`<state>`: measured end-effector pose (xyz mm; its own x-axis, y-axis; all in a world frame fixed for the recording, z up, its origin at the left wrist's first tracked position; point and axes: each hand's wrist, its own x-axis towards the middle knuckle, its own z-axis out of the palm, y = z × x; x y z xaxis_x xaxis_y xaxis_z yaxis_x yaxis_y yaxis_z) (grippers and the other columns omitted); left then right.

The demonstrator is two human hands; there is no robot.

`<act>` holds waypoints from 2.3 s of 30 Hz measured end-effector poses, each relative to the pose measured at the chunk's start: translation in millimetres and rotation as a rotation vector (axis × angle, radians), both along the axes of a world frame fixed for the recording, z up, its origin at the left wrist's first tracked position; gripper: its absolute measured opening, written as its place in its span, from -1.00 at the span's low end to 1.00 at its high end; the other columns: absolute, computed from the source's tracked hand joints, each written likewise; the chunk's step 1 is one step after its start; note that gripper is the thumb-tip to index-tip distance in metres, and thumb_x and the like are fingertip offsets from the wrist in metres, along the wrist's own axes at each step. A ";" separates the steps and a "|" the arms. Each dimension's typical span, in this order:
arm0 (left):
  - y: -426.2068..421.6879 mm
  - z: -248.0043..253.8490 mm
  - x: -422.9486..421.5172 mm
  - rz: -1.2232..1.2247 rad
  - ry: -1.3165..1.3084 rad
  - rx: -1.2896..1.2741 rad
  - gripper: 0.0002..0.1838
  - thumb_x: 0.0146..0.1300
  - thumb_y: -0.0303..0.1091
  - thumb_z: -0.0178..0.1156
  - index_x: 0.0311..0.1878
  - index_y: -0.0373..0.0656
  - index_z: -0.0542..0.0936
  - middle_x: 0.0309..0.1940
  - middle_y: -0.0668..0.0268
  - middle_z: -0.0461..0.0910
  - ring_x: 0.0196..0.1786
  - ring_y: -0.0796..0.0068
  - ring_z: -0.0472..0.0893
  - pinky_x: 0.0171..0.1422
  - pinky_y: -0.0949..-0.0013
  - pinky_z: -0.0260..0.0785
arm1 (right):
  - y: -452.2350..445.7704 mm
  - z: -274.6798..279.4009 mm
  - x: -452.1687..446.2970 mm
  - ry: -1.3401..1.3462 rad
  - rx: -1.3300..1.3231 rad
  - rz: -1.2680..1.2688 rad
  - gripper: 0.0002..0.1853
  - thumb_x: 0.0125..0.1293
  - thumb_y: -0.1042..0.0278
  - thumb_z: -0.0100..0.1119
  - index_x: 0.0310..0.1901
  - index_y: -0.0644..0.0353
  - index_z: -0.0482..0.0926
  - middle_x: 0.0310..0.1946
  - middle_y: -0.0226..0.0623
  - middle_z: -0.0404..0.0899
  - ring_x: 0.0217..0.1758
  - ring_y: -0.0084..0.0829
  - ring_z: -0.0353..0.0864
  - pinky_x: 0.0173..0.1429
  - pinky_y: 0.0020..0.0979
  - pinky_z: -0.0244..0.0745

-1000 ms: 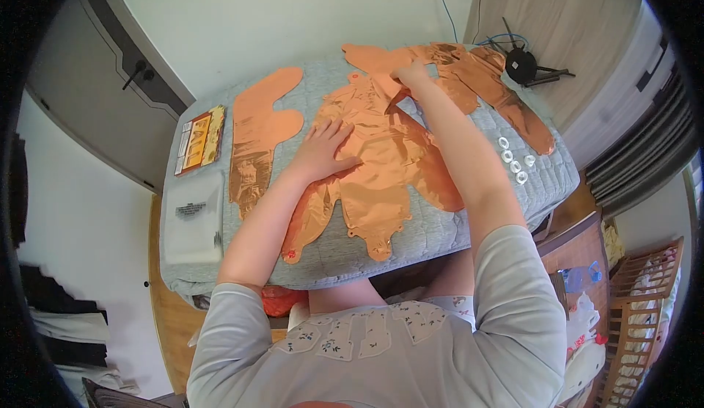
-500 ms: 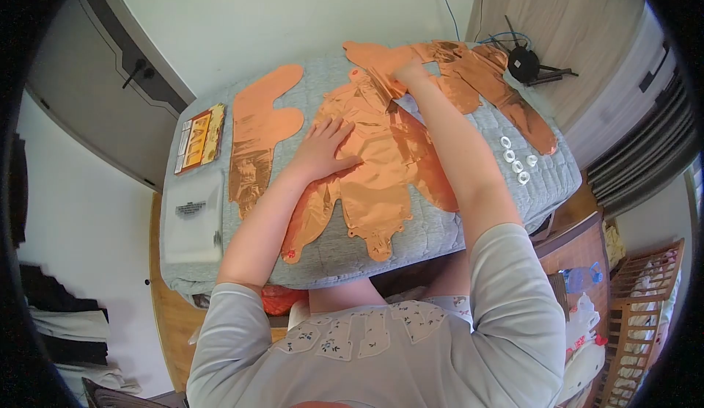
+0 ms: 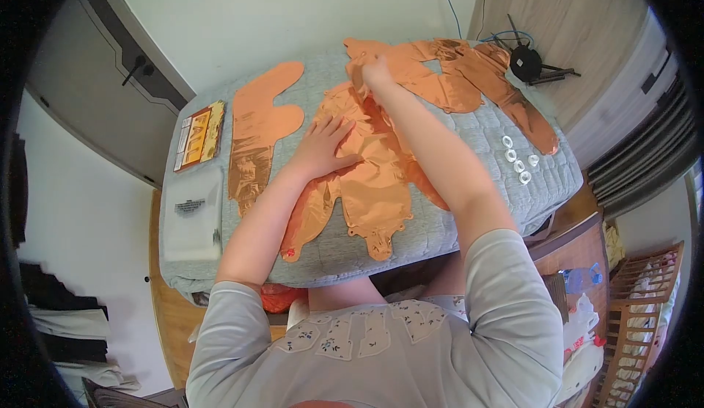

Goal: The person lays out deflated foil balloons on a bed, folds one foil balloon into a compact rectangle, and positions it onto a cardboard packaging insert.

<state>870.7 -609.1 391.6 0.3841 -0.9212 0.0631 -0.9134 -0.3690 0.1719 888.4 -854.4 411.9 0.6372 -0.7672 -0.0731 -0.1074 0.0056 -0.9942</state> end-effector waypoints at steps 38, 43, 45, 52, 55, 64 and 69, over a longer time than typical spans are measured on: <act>2.4 -8.9 2.0 -0.042 -0.030 -0.143 -0.03 0.25 0.29 0.31 0.64 0.09 0.26 0.65 0.10 0.17 0.68 0.02 0.12 0.73 -0.10 -0.10 | 32.8 28.0 -180.3 0.363 -0.296 0.813 -0.45 0.51 0.01 0.21 0.35 0.22 0.51 0.25 -0.28 0.59 0.29 -0.43 0.53 0.34 -0.35 0.44; 1.8 -9.5 3.8 -0.052 -0.050 -0.139 -0.06 0.23 0.25 0.35 0.61 0.10 0.29 0.63 0.10 0.20 0.67 0.00 0.16 0.71 -0.10 -0.07 | 17.2 -13.4 -159.4 0.059 -1.213 0.504 -0.38 0.47 -0.02 0.16 0.39 0.24 0.47 0.37 0.03 0.49 0.49 0.00 0.38 0.54 -0.12 0.29; 2.1 -8.1 2.0 -0.043 -0.041 -0.142 -0.05 0.21 0.23 0.37 0.62 0.11 0.29 0.64 0.11 0.20 0.67 0.00 0.15 0.71 -0.11 -0.06 | 10.5 -17.2 -153.5 0.096 -1.218 0.544 -0.38 0.47 -0.01 0.16 0.41 0.23 0.46 0.40 0.02 0.47 0.51 0.04 0.36 0.56 -0.09 0.27; 1.2 -8.5 4.3 -0.020 -0.029 -0.065 -0.07 0.25 0.20 0.34 0.63 0.13 0.27 0.65 0.12 0.17 0.70 0.06 0.11 0.73 -0.10 -0.09 | 19.1 -17.4 -146.4 0.345 -1.272 0.677 -0.29 0.52 -0.10 0.07 0.55 0.15 0.33 0.56 -0.02 0.30 0.64 0.05 0.17 0.67 -0.03 0.06; -1.5 -12.4 7.3 -0.024 -0.069 -0.037 -0.06 0.29 0.33 0.25 0.65 0.17 0.23 0.66 0.16 0.15 0.72 0.07 0.06 0.75 -0.09 -0.11 | 26.1 -14.2 -148.5 0.436 -1.227 0.695 -0.20 0.48 -0.18 0.10 0.61 0.08 0.23 0.60 -0.04 0.22 0.66 0.07 0.12 0.69 0.00 -0.01; -4.4 -19.4 10.4 -0.017 -0.062 -0.042 -0.07 0.27 0.23 0.30 0.65 0.18 0.21 0.67 0.19 0.13 0.72 0.09 0.06 0.75 -0.07 -0.13 | 48.5 -11.7 -151.7 0.558 -1.166 0.638 -0.06 0.44 -0.36 0.08 0.67 -0.02 0.06 0.67 -0.08 0.07 0.76 0.00 -0.10 0.75 0.07 -0.26; -3.4 -20.6 12.2 -0.036 -0.082 -0.076 -0.04 0.22 0.22 0.35 0.64 0.16 0.23 0.65 0.17 0.18 0.70 0.07 0.08 0.74 -0.09 -0.11 | 50.7 -20.6 -152.0 0.524 -1.204 0.585 -0.02 0.41 -0.44 0.06 0.66 0.01 0.07 0.66 -0.07 0.07 0.74 -0.02 -0.05 0.73 0.11 -0.21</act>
<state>882.8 -612.5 371.0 0.3417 -0.9255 0.1633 -0.9379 -0.3248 0.1219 736.4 -803.7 391.3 0.9801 -0.1720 0.0994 -0.1485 -0.9667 -0.2084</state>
